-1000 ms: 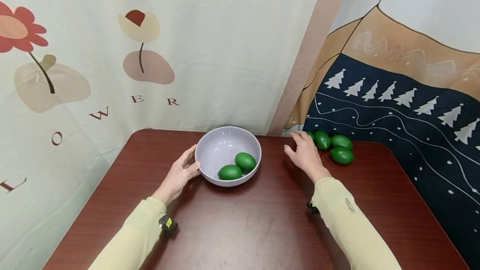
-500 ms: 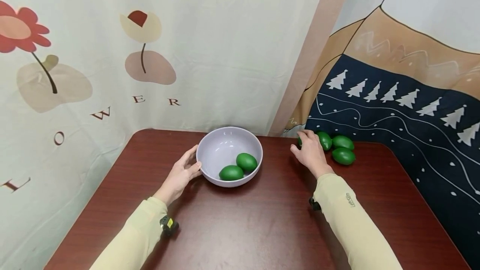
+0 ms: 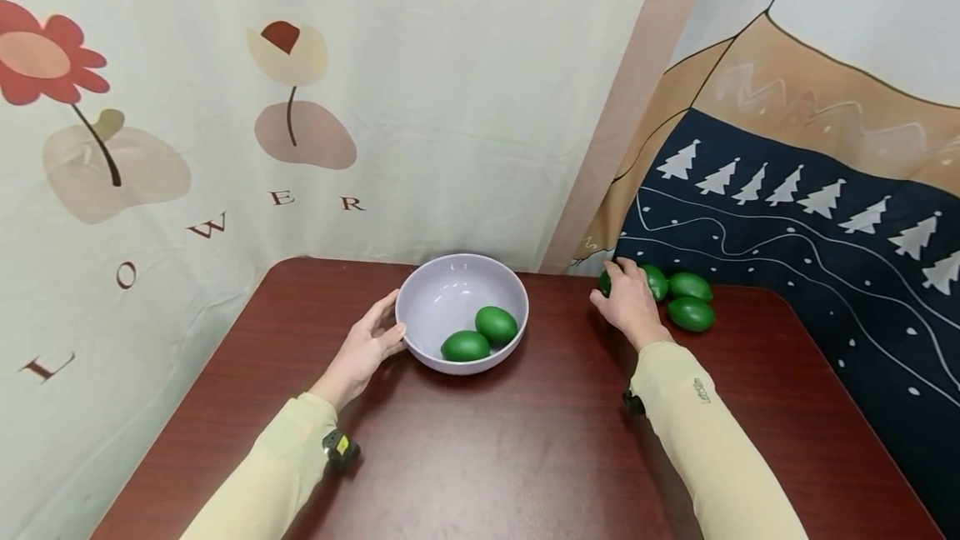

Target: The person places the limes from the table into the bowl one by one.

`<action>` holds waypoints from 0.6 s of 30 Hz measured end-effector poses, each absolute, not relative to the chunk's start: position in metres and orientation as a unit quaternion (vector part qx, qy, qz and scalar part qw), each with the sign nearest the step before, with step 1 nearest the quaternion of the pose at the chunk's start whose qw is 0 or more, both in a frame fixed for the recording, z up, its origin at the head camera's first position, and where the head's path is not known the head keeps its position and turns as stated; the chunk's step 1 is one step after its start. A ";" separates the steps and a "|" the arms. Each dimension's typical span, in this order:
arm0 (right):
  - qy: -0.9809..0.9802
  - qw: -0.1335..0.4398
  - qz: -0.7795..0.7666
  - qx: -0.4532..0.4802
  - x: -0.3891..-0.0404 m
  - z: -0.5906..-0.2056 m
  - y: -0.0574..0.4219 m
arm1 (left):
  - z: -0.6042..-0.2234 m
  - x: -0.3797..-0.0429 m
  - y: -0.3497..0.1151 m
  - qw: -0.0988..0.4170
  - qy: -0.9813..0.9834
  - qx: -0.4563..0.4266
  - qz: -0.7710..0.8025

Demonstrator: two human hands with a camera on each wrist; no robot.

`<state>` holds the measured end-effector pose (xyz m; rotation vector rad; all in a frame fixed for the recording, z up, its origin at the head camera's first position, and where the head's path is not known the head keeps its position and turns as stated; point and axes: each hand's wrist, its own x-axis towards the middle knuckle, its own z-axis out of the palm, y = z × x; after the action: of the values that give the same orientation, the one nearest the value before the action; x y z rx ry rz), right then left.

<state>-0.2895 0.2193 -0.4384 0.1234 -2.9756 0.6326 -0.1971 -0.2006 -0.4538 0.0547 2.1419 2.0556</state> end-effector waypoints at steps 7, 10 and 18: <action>-0.980 0.036 0.195 0.034 -0.292 -0.442 0.222 | -0.453 -0.197 -0.200 0.086 0.717 0.017 0.691; -0.981 0.030 0.191 0.031 -0.293 -0.442 0.223 | -0.453 -0.197 -0.199 0.087 0.716 0.017 0.693; -0.983 0.014 0.183 0.031 -0.294 -0.445 0.225 | -0.452 -0.197 -0.199 0.085 0.717 0.014 0.692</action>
<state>-0.2937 0.2253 -0.4449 0.0958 -3.0604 0.5705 -0.1973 -0.1992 -0.4523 0.0403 2.1382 2.0640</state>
